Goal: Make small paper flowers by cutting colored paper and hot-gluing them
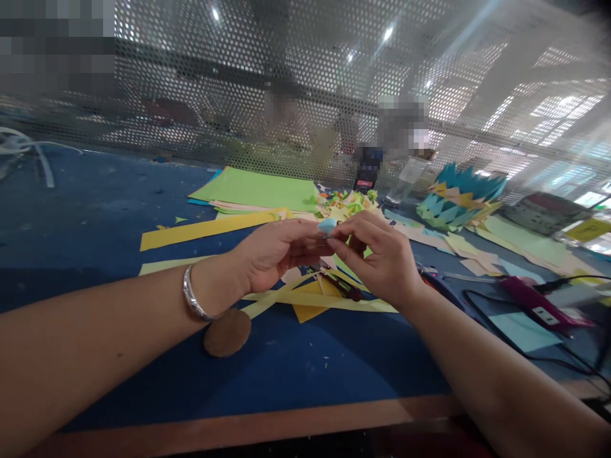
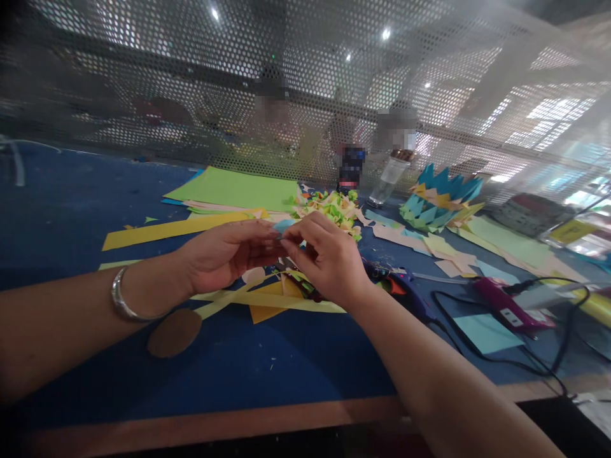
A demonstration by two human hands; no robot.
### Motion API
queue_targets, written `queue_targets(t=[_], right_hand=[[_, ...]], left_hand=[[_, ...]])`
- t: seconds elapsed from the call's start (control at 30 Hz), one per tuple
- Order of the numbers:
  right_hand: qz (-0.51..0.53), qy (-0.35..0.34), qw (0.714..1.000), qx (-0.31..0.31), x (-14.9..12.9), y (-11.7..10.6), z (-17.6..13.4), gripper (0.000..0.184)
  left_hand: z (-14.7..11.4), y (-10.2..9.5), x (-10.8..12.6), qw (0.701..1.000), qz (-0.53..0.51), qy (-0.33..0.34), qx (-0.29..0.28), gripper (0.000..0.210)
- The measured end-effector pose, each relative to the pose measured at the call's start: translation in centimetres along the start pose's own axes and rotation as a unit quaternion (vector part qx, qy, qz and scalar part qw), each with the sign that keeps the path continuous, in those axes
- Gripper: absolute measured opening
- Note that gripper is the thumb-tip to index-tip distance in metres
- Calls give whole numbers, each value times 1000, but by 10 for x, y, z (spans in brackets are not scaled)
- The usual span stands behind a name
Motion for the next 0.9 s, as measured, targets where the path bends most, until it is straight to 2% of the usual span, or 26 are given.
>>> queue_targets(t=[0.13,0.37,0.5,0.63,0.9], right_hand=[[28,25,999,-12,4,4,1,5],[61,73,995,-8,13,4,2,9],[89,111,990,-11,23,6,2,12],[101,126,987,-13,29,7,2,12],[127,142,982,-5,33,5,3,15]], left_hand=[[3,2,6,1000,-1,21,-17,17],[0,-3,13,997,50,56,17,3],[-3,0,17,994,80,72,19,7],[-3,4,21,992,97,86,10,12],[-5,7,25,985,120,123,-9,10]])
Point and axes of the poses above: each hand's wrist, its own z-axis towards the middle knuckle, its own y-axis out of the palm, x = y × z, the point moved 10 cm from there along z, towards the middle knuckle, and after that the axes turned 11 degrees about y, right-handed, at the moved point
